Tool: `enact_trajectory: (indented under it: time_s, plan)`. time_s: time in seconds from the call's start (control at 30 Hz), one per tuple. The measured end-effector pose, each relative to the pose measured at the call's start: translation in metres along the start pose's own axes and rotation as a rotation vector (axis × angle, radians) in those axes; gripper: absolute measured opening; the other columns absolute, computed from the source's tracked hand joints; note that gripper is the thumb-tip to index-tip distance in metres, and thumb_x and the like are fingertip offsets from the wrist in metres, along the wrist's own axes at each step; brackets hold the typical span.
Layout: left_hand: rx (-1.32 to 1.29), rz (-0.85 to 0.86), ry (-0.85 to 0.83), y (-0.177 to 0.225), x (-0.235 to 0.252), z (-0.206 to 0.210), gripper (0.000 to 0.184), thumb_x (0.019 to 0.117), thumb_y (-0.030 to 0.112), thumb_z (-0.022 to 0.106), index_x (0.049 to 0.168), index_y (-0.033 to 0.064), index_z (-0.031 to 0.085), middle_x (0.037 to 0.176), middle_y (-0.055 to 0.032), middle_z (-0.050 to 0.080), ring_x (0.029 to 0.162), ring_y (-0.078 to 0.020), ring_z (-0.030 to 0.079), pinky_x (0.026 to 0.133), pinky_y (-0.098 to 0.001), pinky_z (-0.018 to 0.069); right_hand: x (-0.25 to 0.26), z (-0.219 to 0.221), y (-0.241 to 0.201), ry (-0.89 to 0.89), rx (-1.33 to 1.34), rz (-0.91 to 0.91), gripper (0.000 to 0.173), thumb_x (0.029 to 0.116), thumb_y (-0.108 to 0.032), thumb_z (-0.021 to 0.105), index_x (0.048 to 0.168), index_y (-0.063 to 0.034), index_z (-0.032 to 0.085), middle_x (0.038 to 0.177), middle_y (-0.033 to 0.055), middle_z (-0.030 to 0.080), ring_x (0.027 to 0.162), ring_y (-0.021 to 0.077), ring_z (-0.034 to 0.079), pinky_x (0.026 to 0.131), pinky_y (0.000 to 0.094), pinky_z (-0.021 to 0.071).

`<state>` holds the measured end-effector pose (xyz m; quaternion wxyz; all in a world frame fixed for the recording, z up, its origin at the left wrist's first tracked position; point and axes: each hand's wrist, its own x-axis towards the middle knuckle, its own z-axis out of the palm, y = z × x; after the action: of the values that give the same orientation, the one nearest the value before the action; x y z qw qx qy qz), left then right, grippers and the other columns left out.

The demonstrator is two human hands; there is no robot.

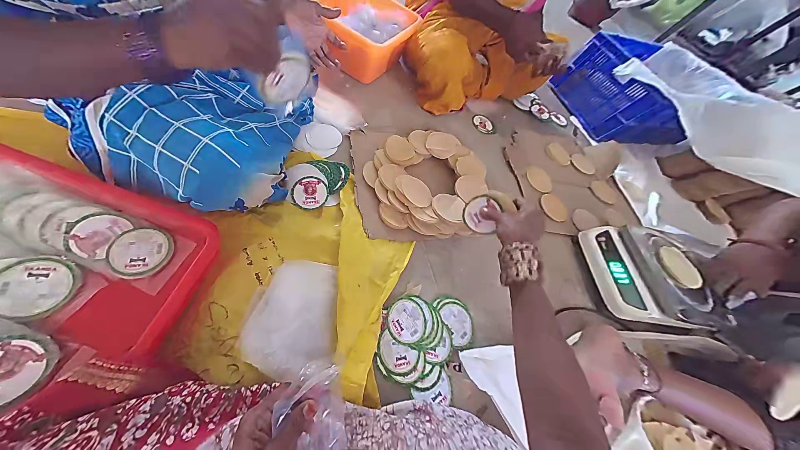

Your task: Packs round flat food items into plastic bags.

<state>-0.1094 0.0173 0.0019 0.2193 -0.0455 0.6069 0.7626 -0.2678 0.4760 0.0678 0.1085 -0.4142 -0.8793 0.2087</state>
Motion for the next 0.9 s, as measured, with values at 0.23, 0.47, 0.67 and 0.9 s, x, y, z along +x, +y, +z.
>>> enact_trajectory:
  time_s: [0.23, 0.47, 0.67, 0.9]
  plan:
    - [0.044, 0.015, 0.002, 0.007, -0.003, 0.006, 0.015, 0.0942, -0.002, 0.062, 0.097, 0.0092, 0.072, 0.082, 0.0083, 0.073, 0.067, 0.0010, 0.064, 0.061, -0.0174, 0.0528, -0.078, 0.026, 0.063, -0.211, -0.214, 0.107, 0.054, 0.0926, -0.029, 0.074, 0.137, -0.0011, 0.062, 0.135, 0.0277, 0.062, 0.130, 0.0443, 0.055, 0.110, 0.0639, 0.0356]
    - [0.057, 0.042, 0.002, 0.004, 0.001, 0.007, 0.010, 0.0935, 0.003, 0.063, 0.095, 0.0067, 0.072, 0.081, 0.0038, 0.072, 0.063, -0.0012, 0.062, 0.055, -0.0166, 0.0499, -0.117, 0.027, 0.073, -0.145, -0.166, 0.071, 0.040, 0.0968, -0.029, 0.071, 0.126, -0.0011, 0.068, 0.121, 0.0273, 0.069, 0.118, 0.0449, 0.063, 0.102, 0.0627, 0.0446]
    - [-0.355, -0.103, -0.095, 0.003, 0.003, 0.005, 0.019, 0.0991, 0.013, 0.057, 0.089, 0.0141, 0.073, 0.080, 0.0015, 0.072, 0.069, -0.0047, 0.067, 0.066, -0.0209, 0.0580, -0.179, 0.020, 0.052, -0.137, 0.092, -0.117, 0.037, 0.0924, -0.033, 0.074, 0.100, 0.0028, 0.072, 0.090, 0.0220, 0.071, 0.089, 0.0377, 0.068, 0.083, 0.0599, 0.0491]
    - [-0.480, -0.249, -0.348, 0.008, -0.006, 0.010, 0.051, 0.1119, 0.037, 0.024, 0.155, 0.0132, 0.035, 0.130, -0.0132, 0.068, 0.115, -0.0287, 0.069, 0.090, -0.0440, 0.0607, -0.316, 0.037, 0.018, -0.064, 0.208, -0.962, 0.022, 0.0775, -0.001, 0.072, 0.098, -0.0050, 0.079, 0.100, 0.0134, 0.077, 0.097, 0.0357, 0.072, 0.095, 0.0596, 0.0513]
